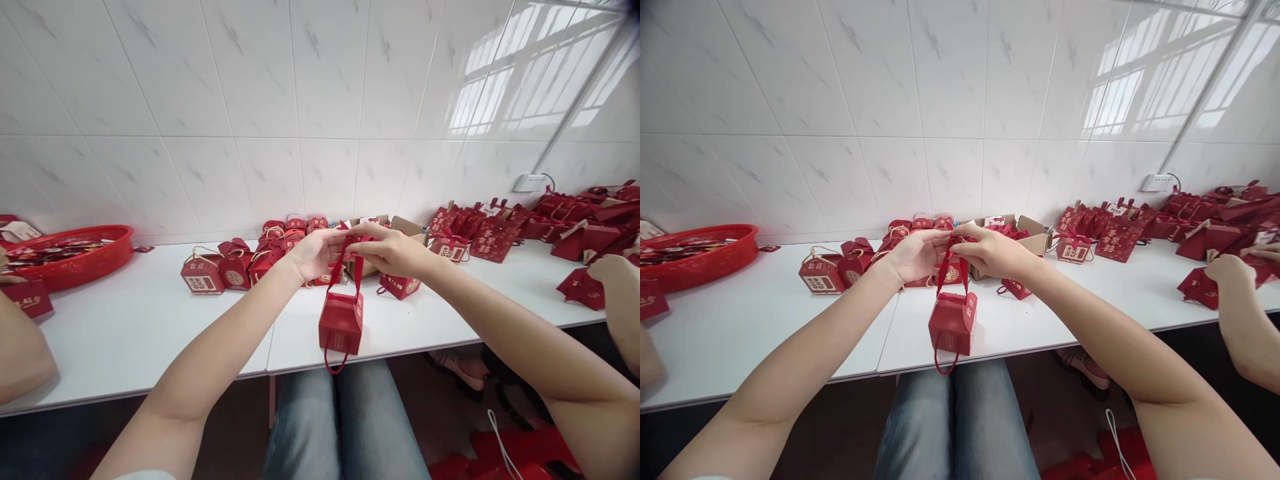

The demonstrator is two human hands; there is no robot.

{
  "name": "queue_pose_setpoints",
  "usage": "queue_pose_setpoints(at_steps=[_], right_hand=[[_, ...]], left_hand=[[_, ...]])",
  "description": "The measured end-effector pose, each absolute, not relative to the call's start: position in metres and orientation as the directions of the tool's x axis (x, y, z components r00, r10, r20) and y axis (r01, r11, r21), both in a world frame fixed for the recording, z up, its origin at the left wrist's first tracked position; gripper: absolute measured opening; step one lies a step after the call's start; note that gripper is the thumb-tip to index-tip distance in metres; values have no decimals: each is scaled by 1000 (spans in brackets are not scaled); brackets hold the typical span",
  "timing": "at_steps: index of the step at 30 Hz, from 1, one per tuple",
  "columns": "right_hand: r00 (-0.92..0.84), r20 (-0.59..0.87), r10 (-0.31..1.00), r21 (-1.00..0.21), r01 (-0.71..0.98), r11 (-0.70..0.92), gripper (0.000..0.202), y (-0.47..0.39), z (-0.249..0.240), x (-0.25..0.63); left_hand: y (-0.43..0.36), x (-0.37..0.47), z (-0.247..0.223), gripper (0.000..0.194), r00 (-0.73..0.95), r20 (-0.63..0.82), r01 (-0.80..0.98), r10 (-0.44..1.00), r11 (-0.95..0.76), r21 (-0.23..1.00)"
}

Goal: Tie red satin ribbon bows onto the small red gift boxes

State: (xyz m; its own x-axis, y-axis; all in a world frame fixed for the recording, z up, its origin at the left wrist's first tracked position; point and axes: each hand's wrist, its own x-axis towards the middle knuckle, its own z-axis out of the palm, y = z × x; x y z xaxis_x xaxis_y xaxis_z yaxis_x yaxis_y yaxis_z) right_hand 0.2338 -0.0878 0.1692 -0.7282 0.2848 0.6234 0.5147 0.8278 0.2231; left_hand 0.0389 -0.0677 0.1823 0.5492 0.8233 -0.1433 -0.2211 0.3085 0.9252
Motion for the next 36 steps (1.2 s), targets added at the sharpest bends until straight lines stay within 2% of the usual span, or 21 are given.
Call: queue_pose_setpoints(at_steps=[6, 14, 17, 19, 24, 30, 32, 33, 34, 36], right_hand=[[-709, 654, 265, 201, 500, 842, 28, -89, 167, 234], [-650, 741, 166, 179, 430, 885, 23, -91, 160, 233], [-647, 743, 169, 148, 405, 902, 22, -91, 159, 233], [-649, 740, 179, 114, 382, 917, 23, -90, 159, 234], [-599, 736, 315, -107, 356, 928, 21, -96, 157, 236], [-413, 721, 556, -446, 337, 829, 21, -125, 117, 252], [-344, 679, 649, -568, 314, 761, 20, -138, 89, 260], [-311, 644, 699, -626, 310, 716, 20, -145, 74, 265], [-256, 610, 750, -682, 312, 661, 19, -152, 59, 270], [-126, 520, 845, -785, 320, 531, 21, -167, 31, 280]], left_hand=[[-60, 38, 182, 8, 573, -139, -176, 808, 287, 941], [-61, 38, 177, 16, 641, -41, -129, 766, 161, 978], [-62, 39, 178, 14, 605, -22, -105, 796, 108, 989], [-64, 40, 179, 14, 546, 43, -88, 837, 6, 996], [-67, 40, 178, 19, 443, 201, 6, 874, -227, 974], [-62, 22, 144, 28, 310, 250, 81, 917, -287, 954], [-56, 8, 120, 30, 220, 272, 187, 937, -314, 931], [-53, 0, 106, 31, 153, 290, 306, 945, -325, 895], [-50, -8, 92, 33, 90, 297, 461, 951, -304, 834], [-46, -26, 67, 31, 27, 279, 569, 960, -244, 785]])
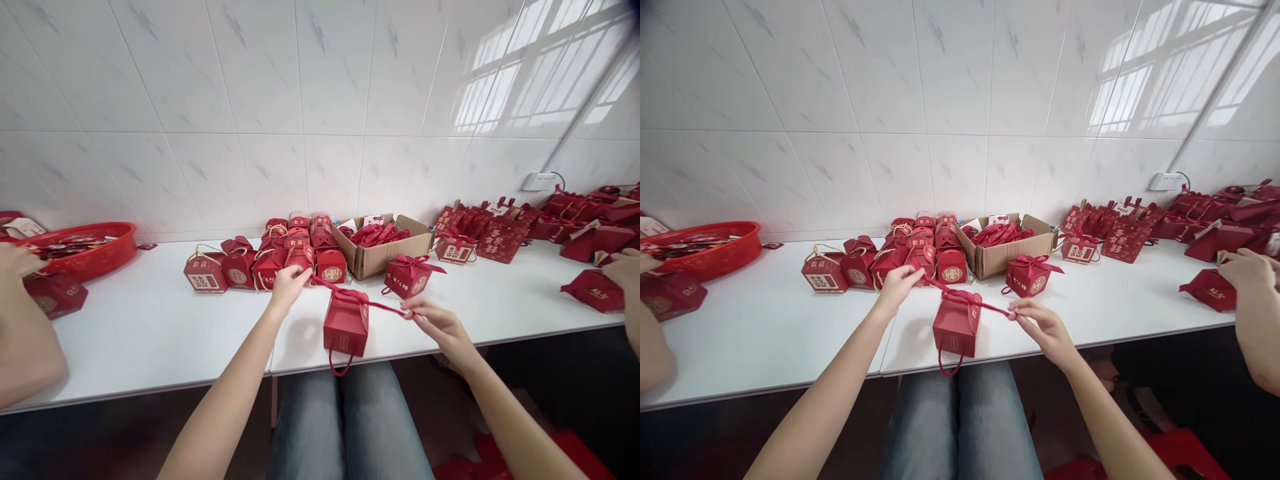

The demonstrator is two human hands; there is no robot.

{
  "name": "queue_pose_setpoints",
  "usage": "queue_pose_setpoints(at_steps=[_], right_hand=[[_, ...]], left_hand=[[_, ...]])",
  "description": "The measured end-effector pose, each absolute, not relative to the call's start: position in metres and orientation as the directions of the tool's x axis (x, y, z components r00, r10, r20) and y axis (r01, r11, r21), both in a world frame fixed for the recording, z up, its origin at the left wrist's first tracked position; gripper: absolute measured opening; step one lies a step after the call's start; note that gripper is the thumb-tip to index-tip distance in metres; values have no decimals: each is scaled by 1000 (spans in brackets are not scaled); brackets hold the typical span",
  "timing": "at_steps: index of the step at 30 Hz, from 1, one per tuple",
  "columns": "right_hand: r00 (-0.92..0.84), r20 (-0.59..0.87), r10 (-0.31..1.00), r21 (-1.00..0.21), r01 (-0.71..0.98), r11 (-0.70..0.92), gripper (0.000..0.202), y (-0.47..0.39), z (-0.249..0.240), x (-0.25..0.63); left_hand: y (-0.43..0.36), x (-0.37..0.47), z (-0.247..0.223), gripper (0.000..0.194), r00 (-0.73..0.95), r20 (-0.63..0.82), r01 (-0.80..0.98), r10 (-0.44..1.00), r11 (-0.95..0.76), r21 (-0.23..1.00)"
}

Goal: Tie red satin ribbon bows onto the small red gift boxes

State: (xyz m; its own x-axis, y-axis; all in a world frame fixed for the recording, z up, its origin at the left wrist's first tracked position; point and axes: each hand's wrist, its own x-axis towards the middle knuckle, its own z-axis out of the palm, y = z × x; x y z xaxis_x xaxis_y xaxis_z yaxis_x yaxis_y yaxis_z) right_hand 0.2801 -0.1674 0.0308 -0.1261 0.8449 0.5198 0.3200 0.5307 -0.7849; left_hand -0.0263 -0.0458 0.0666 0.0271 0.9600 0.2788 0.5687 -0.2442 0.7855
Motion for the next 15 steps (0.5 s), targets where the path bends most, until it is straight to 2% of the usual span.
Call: queue_pose_setpoints(at_steps=[3, 6, 11, 15], right_hand=[[-24, 327, 945, -891, 326, 317, 24, -189, -2, 294], [41, 189, 981, -954, 244, 173, 26, -203, -28, 304], [301, 7, 954, -1000, -21, 14, 30, -213, -67, 312], [347, -111, 931, -975, -219, -35, 34, -215, -76, 307]], left_hand=[[-47, -46, 41, 25, -26, 253, 737, 967, -153, 659], [-53, -52, 27, 19, -12, 234, 861, 972, -109, 497], [-58, -46, 10, 19, 37, 250, 958, 968, -105, 267], [-58, -44, 4, 27, 59, 308, 978, 949, -116, 171]])
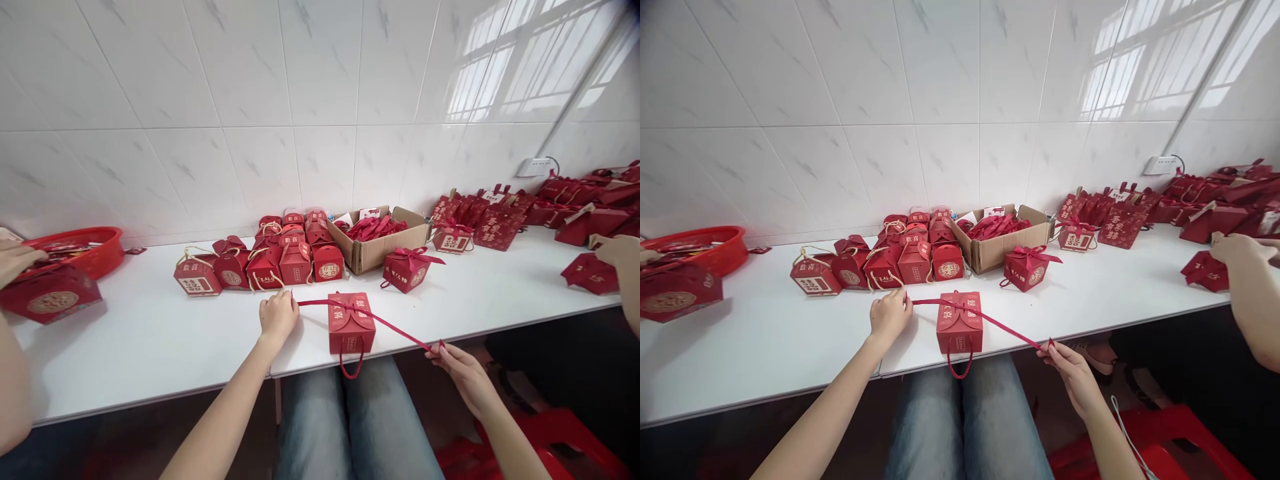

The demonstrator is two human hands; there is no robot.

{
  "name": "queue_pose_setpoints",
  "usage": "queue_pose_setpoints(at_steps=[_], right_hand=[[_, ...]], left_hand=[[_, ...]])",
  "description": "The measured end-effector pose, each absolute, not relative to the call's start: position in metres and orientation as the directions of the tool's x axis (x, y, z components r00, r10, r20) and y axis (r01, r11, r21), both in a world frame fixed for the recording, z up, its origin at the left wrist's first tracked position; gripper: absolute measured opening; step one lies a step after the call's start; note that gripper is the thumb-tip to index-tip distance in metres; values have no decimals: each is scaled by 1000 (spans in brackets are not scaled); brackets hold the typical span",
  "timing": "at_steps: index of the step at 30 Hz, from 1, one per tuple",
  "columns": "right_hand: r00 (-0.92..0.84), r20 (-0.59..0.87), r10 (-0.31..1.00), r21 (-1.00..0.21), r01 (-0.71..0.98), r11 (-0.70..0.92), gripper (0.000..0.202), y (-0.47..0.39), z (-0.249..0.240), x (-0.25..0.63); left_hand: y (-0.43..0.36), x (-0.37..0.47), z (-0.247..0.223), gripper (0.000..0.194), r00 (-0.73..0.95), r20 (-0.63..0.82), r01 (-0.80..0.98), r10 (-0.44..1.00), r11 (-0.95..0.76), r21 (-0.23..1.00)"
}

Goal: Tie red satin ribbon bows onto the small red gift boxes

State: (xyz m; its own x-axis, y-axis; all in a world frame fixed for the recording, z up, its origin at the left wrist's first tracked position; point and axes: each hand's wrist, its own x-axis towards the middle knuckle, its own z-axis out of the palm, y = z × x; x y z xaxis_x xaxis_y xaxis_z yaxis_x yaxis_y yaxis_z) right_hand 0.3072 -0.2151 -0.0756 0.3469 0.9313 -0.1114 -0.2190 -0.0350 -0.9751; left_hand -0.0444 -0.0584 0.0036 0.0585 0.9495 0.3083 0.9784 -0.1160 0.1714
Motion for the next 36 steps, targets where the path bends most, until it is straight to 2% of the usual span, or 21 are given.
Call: queue_pose_setpoints(at_steps=[5, 11, 14, 15, 17, 19, 22, 24, 27, 30, 36], right_hand=[[393, -145, 908, -953, -302, -21, 34, -216, -64, 308], [386, -130, 913, -961, -277, -20, 37, -216, -64, 313], [516, -49, 855, -989, -147, 32, 58, -214, -59, 313], [552, 3, 834, -995, -83, 59, 64, -212, -54, 312], [561, 139, 816, -990, 67, 122, 60, -205, -38, 305], [433, 301, 849, -947, 241, 212, 44, -194, -18, 290], [61, 515, 855, -776, 457, 435, 39, -169, 8, 258], [-164, 541, 825, -678, 495, 543, 47, -151, 18, 238], [-376, 506, 776, -595, 499, 630, 59, -129, 22, 221], [-460, 484, 744, -580, 468, 666, 55, -116, 23, 218], [-417, 491, 765, -590, 487, 644, 52, -114, 21, 218]], left_hand=[[-59, -49, 5, 28, 30, 338, 986, 941, -84, 147], [-61, -57, -1, 27, 0, 293, 976, 956, -65, 209], [-71, -52, 1, 42, -88, 461, 940, 883, -80, 333], [-75, -47, 3, 43, -97, 536, 910, 839, -143, 389], [-86, -35, 10, 34, -41, 614, 804, 788, -339, 489], [-95, -18, 17, 22, 94, 559, 651, 824, -475, 592], [-104, 7, 20, 22, 228, 432, 488, 872, -487, 725], [-105, 18, 17, 24, 256, 384, 445, 887, -461, 768], [-104, 24, 11, 27, 274, 343, 385, 899, -429, 817], [-102, 23, 7, 27, 271, 349, 355, 897, -430, 830], [-103, 24, 9, 23, 276, 353, 371, 894, -438, 819]])
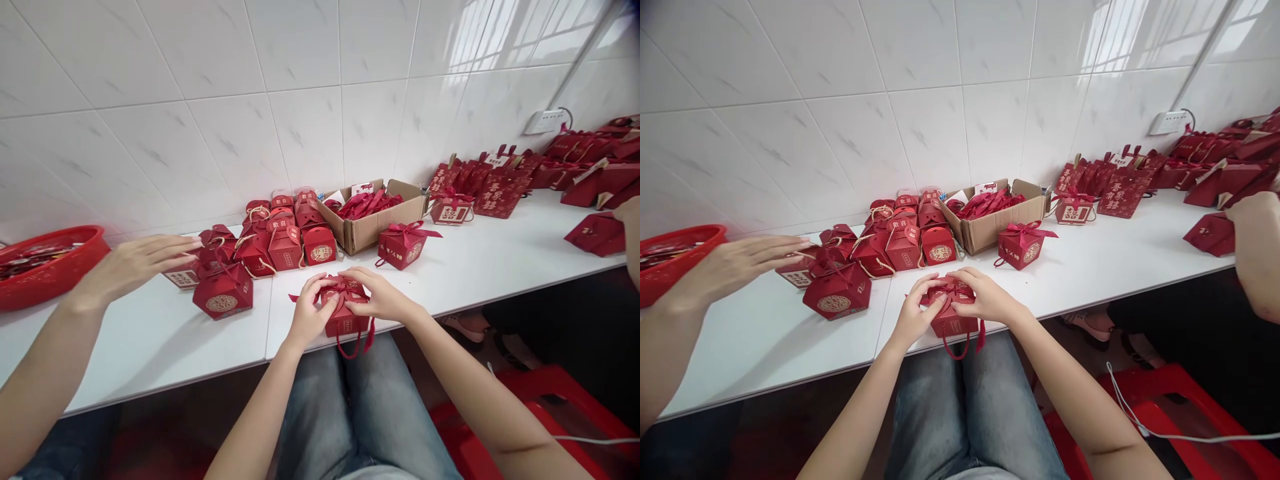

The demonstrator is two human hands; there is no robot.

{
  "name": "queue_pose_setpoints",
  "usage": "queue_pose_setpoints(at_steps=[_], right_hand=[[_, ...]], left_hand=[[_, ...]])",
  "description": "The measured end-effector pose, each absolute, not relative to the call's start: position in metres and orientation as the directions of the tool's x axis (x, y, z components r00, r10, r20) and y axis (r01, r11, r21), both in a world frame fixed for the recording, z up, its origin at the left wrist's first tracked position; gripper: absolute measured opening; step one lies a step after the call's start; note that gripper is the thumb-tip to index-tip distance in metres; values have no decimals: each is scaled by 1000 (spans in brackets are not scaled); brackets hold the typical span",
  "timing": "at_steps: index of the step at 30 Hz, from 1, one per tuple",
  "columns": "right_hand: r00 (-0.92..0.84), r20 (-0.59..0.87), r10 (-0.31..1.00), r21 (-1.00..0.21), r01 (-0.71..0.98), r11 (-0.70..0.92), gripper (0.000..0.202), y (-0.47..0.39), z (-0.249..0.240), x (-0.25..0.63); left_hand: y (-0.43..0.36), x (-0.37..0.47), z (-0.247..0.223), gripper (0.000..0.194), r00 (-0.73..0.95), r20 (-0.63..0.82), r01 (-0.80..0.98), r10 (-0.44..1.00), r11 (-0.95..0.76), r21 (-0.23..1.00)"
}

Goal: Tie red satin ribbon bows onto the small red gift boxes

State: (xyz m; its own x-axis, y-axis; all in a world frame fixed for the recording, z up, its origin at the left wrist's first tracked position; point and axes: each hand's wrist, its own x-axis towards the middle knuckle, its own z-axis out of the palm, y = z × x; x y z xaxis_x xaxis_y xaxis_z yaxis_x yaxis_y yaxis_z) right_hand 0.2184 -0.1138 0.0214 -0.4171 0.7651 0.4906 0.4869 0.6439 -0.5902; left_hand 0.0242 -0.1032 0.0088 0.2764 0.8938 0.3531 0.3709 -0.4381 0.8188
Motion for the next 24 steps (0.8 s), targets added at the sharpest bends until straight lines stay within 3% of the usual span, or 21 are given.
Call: queue_pose_setpoints(at_steps=[6, 11, 14, 18, 21, 24], right_hand=[[-437, 396, 808, -635, 505, 585, 63, -116, 11, 219], [-168, 289, 942, -886, 326, 330, 64, -126, 0, 227], [-85, 189, 978, -928, 311, 207, 57, -132, -2, 229], [-38, 100, 994, -926, 362, 107, 42, -134, 0, 227], [-142, 36, 989, -935, 346, 84, 47, -134, 5, 224], [-242, -8, 970, -973, 226, 48, 50, -134, 8, 222]], left_hand=[[-103, 24, 7, 18, 266, 365, 400, 892, -447, 800], [-101, 12, 3, 26, 112, 279, 411, 954, -300, 861], [-99, 9, 4, 31, 142, 164, 391, 976, -207, 897], [-101, 14, 9, 37, 211, 26, 164, 977, -62, 984], [-104, 20, 13, 32, 205, -2, -60, 979, 14, 998], [-106, 26, 14, 33, 153, 7, -219, 988, 27, 975]])
